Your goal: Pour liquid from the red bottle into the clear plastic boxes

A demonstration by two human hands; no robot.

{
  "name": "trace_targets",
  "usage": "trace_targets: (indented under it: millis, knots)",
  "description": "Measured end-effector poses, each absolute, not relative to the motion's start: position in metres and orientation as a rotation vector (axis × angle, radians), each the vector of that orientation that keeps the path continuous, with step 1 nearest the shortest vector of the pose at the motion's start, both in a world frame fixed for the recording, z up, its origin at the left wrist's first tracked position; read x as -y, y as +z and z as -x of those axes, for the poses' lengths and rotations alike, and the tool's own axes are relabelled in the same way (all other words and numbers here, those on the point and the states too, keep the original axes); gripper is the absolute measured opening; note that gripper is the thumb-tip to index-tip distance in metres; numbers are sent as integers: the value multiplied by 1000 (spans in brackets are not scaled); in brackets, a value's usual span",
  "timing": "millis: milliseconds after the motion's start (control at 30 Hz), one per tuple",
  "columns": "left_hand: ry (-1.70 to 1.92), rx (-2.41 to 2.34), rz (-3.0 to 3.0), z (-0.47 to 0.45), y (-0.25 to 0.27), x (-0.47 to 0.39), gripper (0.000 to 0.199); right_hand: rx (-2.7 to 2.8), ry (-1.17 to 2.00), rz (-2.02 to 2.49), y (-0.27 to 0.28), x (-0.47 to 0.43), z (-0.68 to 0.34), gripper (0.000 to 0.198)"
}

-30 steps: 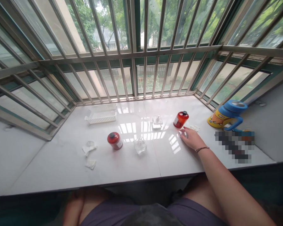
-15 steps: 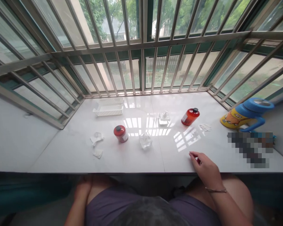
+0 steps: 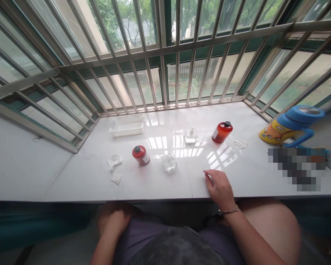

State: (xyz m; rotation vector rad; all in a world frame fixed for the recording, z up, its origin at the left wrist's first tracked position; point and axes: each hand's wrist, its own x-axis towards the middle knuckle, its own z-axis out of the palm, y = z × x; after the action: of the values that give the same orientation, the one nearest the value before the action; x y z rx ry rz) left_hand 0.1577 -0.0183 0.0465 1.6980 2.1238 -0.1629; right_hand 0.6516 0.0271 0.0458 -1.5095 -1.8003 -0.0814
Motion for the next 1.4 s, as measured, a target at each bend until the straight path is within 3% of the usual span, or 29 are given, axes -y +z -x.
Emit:
trace_targets:
  millis: [133, 267, 367, 433, 500, 733, 1033, 1400]
  knots:
    - [-240, -1731, -1752, -232, 89, 30, 32, 1785, -162, 1548, 42, -28, -648, 20]
    - [364, -1396, -1930, -300, 128, 17, 29, 1778, -153, 1583, 44, -28, -646, 22]
    - [837, -1490, -1920, -327, 131, -24, 69, 1766, -144, 1604, 45, -29, -644, 25]
    - [920, -1565, -1874, -337, 126, -60, 90, 1750, -136, 1610, 45, -29, -643, 26]
    - [849, -1592, -1854, -346, 121, -94, 97, 1740, -133, 1612, 45, -29, -642, 25]
    - [776, -1549, -1904, -357, 118, -122, 64, 1748, -144, 1624, 48, -29, -642, 20]
    - [941, -1520, -1865, -315, 104, -65, 62, 1747, -107, 1650, 45, -28, -643, 17]
    - [969, -1472, -1677, -305, 103, -62, 66, 1766, -113, 1664, 44, -28, -643, 14]
